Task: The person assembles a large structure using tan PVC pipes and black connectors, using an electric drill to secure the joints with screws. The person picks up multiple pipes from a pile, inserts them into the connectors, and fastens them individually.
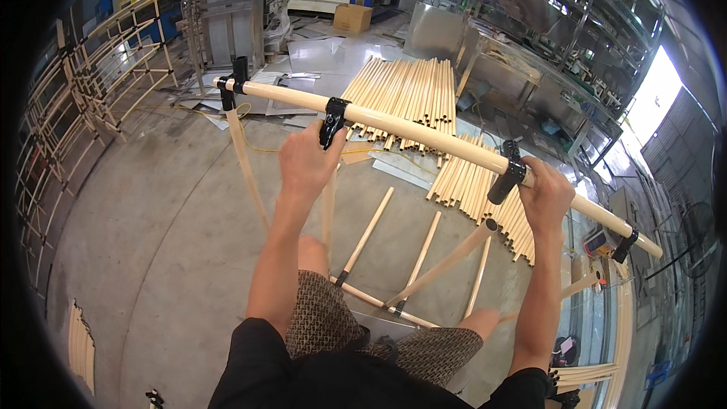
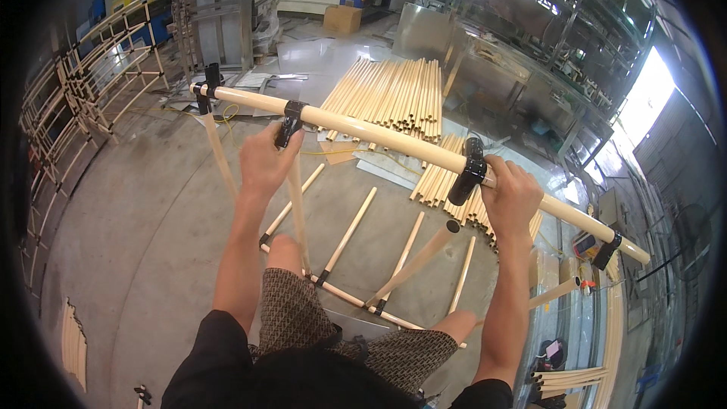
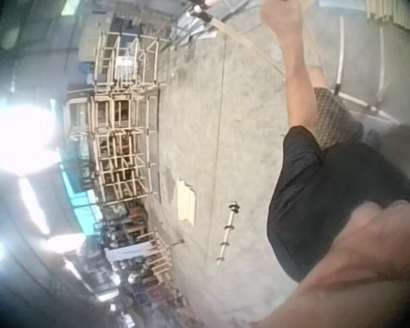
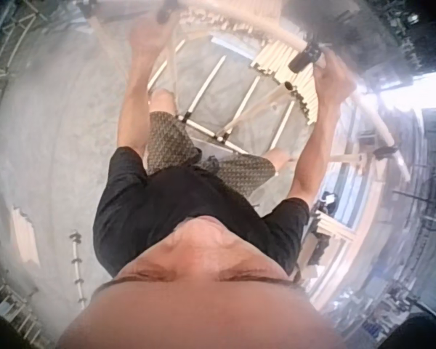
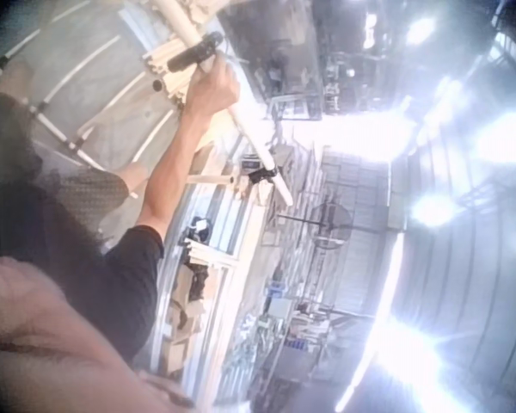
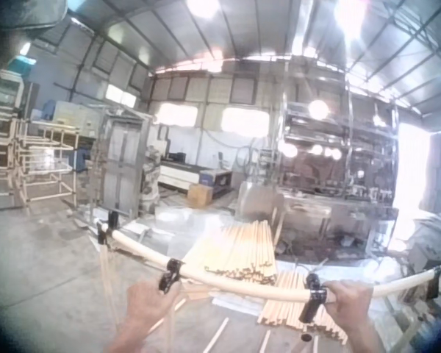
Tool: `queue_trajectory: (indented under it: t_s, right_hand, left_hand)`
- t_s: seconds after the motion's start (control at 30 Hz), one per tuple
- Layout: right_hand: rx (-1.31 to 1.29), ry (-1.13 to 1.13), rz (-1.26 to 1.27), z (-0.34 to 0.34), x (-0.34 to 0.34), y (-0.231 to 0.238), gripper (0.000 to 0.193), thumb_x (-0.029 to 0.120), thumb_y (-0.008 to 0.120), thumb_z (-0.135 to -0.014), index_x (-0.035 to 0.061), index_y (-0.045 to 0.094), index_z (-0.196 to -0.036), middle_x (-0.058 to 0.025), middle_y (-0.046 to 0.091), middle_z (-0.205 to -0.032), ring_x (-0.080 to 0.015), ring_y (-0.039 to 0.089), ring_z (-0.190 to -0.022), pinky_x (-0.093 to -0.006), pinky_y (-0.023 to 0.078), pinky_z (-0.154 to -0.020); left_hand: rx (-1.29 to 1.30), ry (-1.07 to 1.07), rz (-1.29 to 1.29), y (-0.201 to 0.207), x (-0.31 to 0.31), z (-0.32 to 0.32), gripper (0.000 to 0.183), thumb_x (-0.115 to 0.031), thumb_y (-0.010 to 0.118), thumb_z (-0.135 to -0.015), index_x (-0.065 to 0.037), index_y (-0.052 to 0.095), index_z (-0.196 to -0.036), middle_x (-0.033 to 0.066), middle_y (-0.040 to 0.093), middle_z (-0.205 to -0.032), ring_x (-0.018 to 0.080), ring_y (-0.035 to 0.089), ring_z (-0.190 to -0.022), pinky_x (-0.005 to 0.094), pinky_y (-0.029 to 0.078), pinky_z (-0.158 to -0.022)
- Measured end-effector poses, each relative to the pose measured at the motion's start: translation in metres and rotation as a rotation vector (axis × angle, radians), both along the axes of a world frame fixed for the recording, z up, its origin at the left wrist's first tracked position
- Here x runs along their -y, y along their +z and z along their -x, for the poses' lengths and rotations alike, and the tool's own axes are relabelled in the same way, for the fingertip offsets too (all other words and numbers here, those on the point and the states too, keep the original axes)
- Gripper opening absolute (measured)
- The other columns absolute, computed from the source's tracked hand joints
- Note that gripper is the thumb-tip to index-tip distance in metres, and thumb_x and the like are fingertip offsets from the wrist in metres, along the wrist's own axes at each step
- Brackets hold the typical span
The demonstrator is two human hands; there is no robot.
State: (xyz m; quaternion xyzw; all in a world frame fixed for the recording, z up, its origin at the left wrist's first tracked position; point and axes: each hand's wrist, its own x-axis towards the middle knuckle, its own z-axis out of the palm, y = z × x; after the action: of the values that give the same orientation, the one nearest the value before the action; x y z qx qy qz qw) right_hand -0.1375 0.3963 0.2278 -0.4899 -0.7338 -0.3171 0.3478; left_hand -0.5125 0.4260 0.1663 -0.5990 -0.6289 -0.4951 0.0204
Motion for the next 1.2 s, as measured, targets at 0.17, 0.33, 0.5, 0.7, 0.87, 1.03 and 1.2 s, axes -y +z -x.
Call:
queue_trajectory:
  t_s: [0.17,0.33,0.5,0.7,0.87,1.03,1.2]
  right_hand:
    - [-0.001,0.007,0.020,0.001,-0.009,0.000,0.029,0.008,0.070,-0.067,0.0135,0.068,-0.095,-0.0075,0.060,-0.071,-0.0304,0.060,-0.068,-0.0406,0.044,-0.062]
    - [-0.022,0.031,0.025,0.000,-0.015,-0.010,0.030,0.007,0.069,-0.067,0.0143,0.068,-0.096,-0.0081,0.060,-0.071,-0.0310,0.061,-0.068,-0.0410,0.045,-0.062]
    - [-0.022,-0.014,0.109,-0.010,-0.005,-0.018,0.037,0.007,0.069,-0.066,0.0158,0.069,-0.101,-0.0087,0.062,-0.073,-0.0317,0.062,-0.069,-0.0412,0.047,-0.062]
    - [0.026,-0.003,0.185,0.006,0.010,-0.005,0.054,0.006,0.068,-0.067,0.0203,0.067,-0.119,-0.0084,0.061,-0.070,-0.0301,0.061,-0.065,-0.0425,0.046,-0.059]
    - [0.107,-0.021,0.118,0.003,0.023,-0.003,0.056,0.008,0.072,-0.066,0.0222,0.068,-0.119,-0.0060,0.058,-0.066,-0.0283,0.060,-0.059,-0.0400,0.046,-0.056]
    - [0.156,-0.024,0.120,0.002,0.022,-0.006,0.057,0.007,0.072,-0.069,0.0223,0.065,-0.124,-0.0041,0.053,-0.064,-0.0243,0.059,-0.061,-0.0386,0.046,-0.057]
    - [0.129,0.010,0.124,-0.001,0.025,-0.006,0.062,0.009,0.078,-0.064,0.0240,0.066,-0.123,-0.0035,0.053,-0.063,-0.0248,0.057,-0.057,-0.0386,0.046,-0.055]
  left_hand:
    - [0.155,-0.052,-0.063,-0.015,-0.006,-0.001,0.034,-0.032,0.071,-0.088,0.001,0.068,-0.094,0.0136,0.063,-0.065,0.0231,0.060,-0.056,0.0372,0.044,-0.056]
    - [0.126,-0.069,-0.108,-0.023,-0.015,0.003,0.034,-0.031,0.072,-0.088,0.002,0.066,-0.093,0.0134,0.063,-0.066,0.0228,0.058,-0.056,0.0369,0.043,-0.056]
    - [0.114,-0.075,0.012,-0.025,-0.014,0.000,0.037,-0.033,0.071,-0.089,0.002,0.064,-0.100,0.0154,0.064,-0.069,0.0259,0.059,-0.059,0.0383,0.044,-0.057]
    - [0.201,-0.094,-0.036,-0.041,-0.009,0.001,0.039,-0.033,0.066,-0.095,0.002,0.058,-0.110,0.0160,0.064,-0.077,0.0255,0.059,-0.066,0.0378,0.046,-0.062]
    - [0.217,-0.179,-0.130,-0.048,-0.010,-0.007,0.043,-0.036,0.059,-0.099,0.001,0.050,-0.119,0.0167,0.062,-0.078,0.0316,0.059,-0.066,0.0397,0.045,-0.062]
    - [0.244,-0.247,-0.023,-0.051,-0.012,0.004,0.038,-0.032,0.061,-0.099,0.002,0.054,-0.115,0.0116,0.064,-0.085,0.0183,0.059,-0.074,0.0322,0.047,-0.070]
    - [0.343,-0.386,-0.095,-0.060,-0.020,0.004,0.040,-0.033,0.061,-0.099,0.002,0.051,-0.115,0.0075,0.063,-0.080,0.0158,0.059,-0.075,0.0311,0.047,-0.070]
